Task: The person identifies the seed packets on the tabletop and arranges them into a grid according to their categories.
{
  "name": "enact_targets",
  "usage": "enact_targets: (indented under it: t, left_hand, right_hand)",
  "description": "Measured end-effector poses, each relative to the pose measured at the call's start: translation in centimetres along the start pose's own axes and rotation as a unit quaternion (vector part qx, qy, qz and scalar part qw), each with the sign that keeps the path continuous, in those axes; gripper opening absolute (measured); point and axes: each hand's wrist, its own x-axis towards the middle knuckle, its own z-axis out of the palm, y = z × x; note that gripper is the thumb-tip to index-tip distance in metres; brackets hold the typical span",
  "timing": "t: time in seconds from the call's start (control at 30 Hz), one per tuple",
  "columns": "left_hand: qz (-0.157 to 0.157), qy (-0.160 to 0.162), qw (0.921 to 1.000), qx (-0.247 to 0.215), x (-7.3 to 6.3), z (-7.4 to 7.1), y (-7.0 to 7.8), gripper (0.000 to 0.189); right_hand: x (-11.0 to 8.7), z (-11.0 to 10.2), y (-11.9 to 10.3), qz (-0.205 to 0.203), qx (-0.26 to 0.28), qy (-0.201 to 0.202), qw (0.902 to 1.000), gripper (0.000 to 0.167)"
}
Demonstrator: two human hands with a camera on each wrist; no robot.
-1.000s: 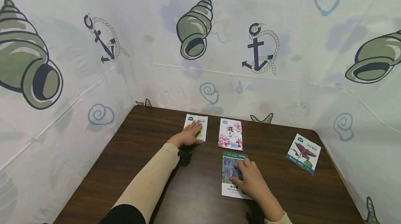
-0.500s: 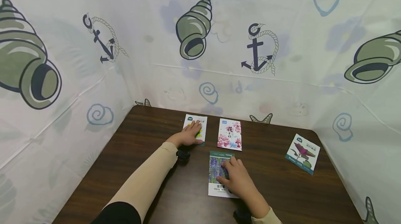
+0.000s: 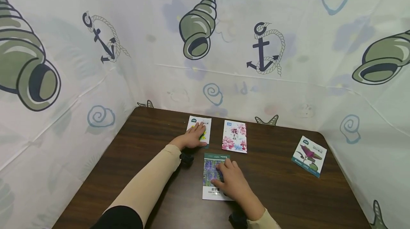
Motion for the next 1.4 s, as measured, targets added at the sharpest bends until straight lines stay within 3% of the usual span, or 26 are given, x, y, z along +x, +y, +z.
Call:
enact_targets:
  t: [0.33, 0.47, 0.73, 0.97, 1.13, 1.4]
  left_hand:
    - [-0.01, -0.011, 0.9999, 0.002, -0.4, -0.5, 0.5, 0.099]
    - [-0.009, -0.009, 0.9999, 0.002, -0.1, -0.1, -0.1, 0.098]
    - [-0.008, 0.007, 0.9999, 0.002, -0.4, -0.2, -0.2, 0.097]
    - [0.003, 0.007, 0.9999, -0.013, -0.8, -0.1, 0.1, 0.097]
    - [0.003, 0.006, 0.9999, -0.008, -0.7, 0.0, 0.1, 0.097]
    - [0.0, 0.003, 1.0, 0.006, -0.1, 0.2, 0.0, 0.097]
  right_hand:
    - [1.4, 0.9, -1.8, -0.021, 0.008, -0.016, 0.9996, 0.052]
    - [1.4, 1.1, -2.2, -0.04, 0.012, -0.013, 0.9991, 0.05]
    - [1.6, 1.0, -2.4, -0.052, 0.026, -0.02, 0.9981, 0.066]
    - [1.5, 1.3, -2.4, -0.047, 0.026, -0.028, 0.9982, 0.044]
    - [1.4, 1.5, -2.1, -0.057, 0.07, -0.046, 0.9948, 0.036]
    - [1.1, 1.0, -0.9, -0.057, 0.186, -0.103, 0.9755, 0.056]
